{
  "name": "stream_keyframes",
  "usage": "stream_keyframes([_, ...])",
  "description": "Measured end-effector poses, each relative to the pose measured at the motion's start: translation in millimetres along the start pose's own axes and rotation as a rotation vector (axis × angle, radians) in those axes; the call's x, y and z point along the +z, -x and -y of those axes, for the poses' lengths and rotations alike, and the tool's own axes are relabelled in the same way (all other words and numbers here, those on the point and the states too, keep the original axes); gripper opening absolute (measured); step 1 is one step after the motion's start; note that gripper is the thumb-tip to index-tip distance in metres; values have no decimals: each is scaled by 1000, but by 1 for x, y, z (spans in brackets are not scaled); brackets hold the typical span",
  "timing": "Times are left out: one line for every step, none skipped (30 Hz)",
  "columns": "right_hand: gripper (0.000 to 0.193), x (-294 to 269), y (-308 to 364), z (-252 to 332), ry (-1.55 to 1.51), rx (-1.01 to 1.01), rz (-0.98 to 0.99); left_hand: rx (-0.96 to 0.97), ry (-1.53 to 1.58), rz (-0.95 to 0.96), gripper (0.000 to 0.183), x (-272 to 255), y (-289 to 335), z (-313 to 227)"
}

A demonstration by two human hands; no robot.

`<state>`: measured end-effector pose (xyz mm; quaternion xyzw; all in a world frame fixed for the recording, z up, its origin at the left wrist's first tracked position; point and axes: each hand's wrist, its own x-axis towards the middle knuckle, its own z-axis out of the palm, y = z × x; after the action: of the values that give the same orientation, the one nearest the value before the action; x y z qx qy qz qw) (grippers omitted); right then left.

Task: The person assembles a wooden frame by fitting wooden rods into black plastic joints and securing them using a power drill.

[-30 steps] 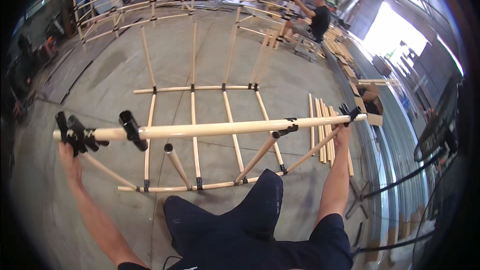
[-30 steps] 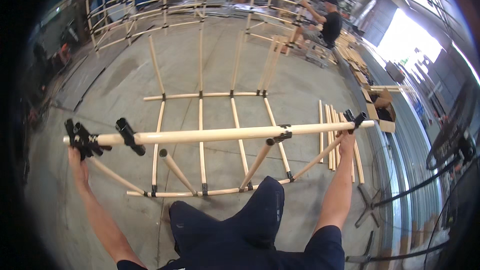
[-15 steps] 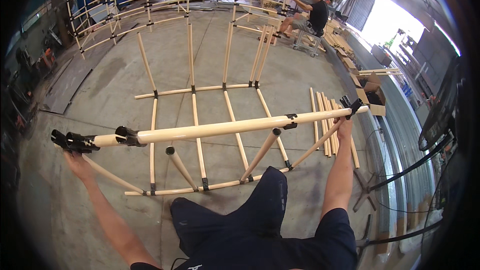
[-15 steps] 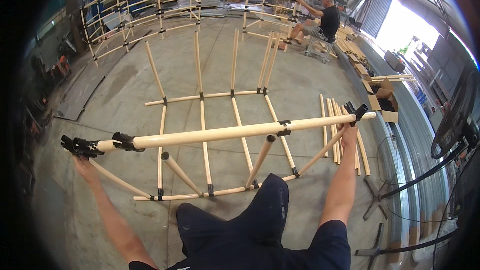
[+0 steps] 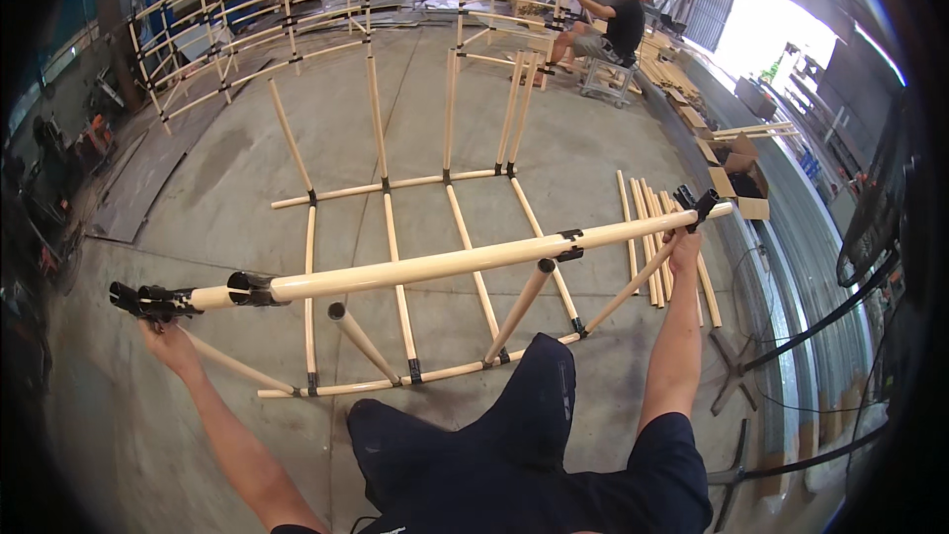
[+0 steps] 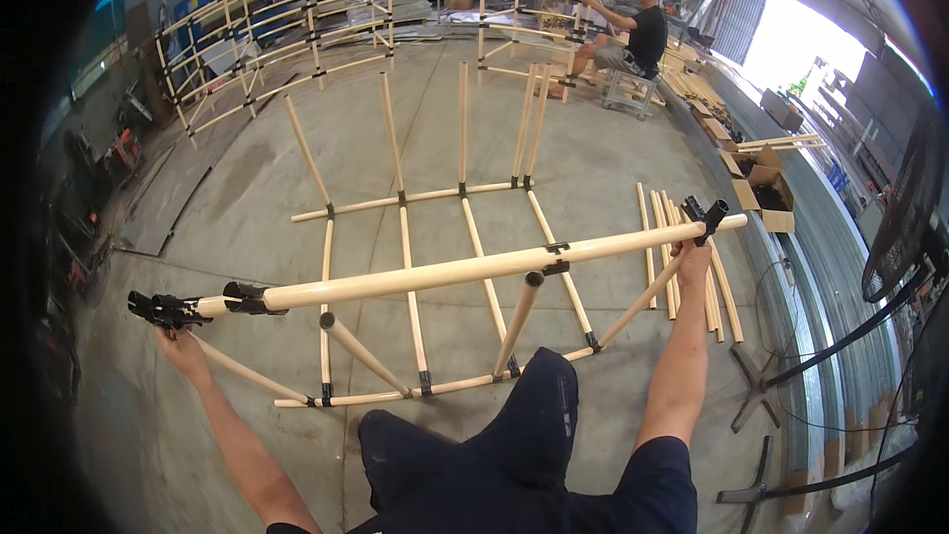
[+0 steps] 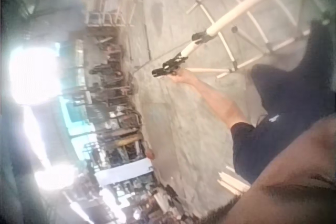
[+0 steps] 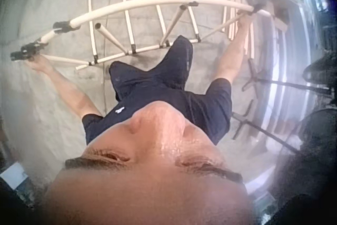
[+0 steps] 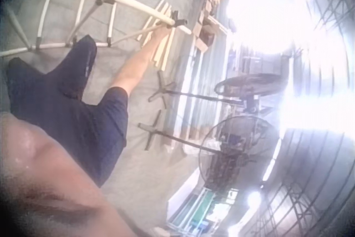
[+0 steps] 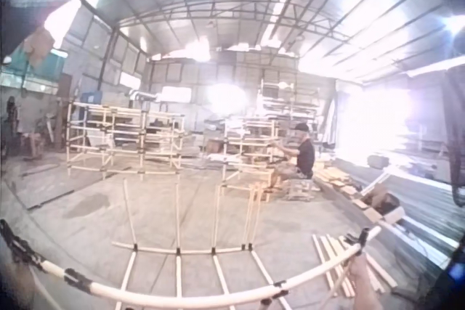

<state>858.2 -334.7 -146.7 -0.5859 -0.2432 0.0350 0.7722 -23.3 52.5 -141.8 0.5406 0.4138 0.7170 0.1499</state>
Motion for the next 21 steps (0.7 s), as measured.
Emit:
stream_keyframes([23, 1, -1, 0, 13, -4, -11, -33, -8, 8, 26, -4, 1, 8])
stream_keyframes([23, 3, 0, 0, 8, -2, -18, -69, -21, 18, 28, -2, 1, 6])
stream_keyframes([22, 5, 1, 1, 9, -14, -26, -62, -20, 22, 28, 2, 1, 5])
stream_keyframes([20, 8, 1, 1, 11, -27, -35, -16, 51, 17, 30, 6, 2, 4])
stream_keyframes([16, 12, 2, -1, -17, -29, -56, 26, 118, 14, 31, 10, 4, 1])
stream_keyframes([16, 15, 3, 0, -18, -24, -61, 28, 116, 21, 31, 12, 3, 1])
stream_keyframes([14, 15, 2, 3, -26, -23, -79, 19, 91, -2, 32, 15, 2, 1])
stream_keyframes([12, 16, 2, 3, -35, -16, -99, 13, 63, -22, 32, 16, 1, 1])
stream_keyframes([12, 13, 0, 0, 3, -50, -96, 13, 57, -11, 32, 14, 0, 11])
stream_keyframes([14, 11, -3, -4, 25, -52, -95, 17, 47, -19, 34, 13, -5, 26])
stream_keyframes([13, 11, -3, -9, 21, -36, -104, 19, 33, -27, 38, 8, -8, 40])
stream_keyframes([13, 18, 0, -9, 15, -24, -107, 15, 26, -23, 38, 0, -8, 46])
stream_keyframes([13, 22, 4, -7, 59, -28, -98, 10, -145, -14, 40, -8, -10, 51])
stream_keyframes([13, 20, 5, -7, 63, -26, -102, 5, -308, -3, 41, -9, -11, 54])
stream_keyframes([13, 17, 1, -6, 54, 7, -116, 7, -294, 0, 41, -4, -11, 54])
stream_keyframes([14, 13, -4, -5, 44, 40, -130, -22, -17, -39, 42, -1, -12, 52])
stream_keyframes([15, 5, -11, -9, 42, 3, -107, -61, 261, -82, 43, 7, -9, 49])
stream_keyframes([11, 24, 2, 5, -25, 38, -112, -71, 238, -86, 43, 1, -5, 36])
stream_keyframes([9, 32, 8, 15, -22, 41, -126, 37, 24, -98, 44, 5, -1, 18])
stream_keyframes([8, 36, 11, 22, -10, 47, -137, 139, -193, -101, 45, 7, 3, 9])
stream_keyframes([12, 30, 8, 18, 5, -23, -116, 114, -300, -63, 44, -7, 3, 16])
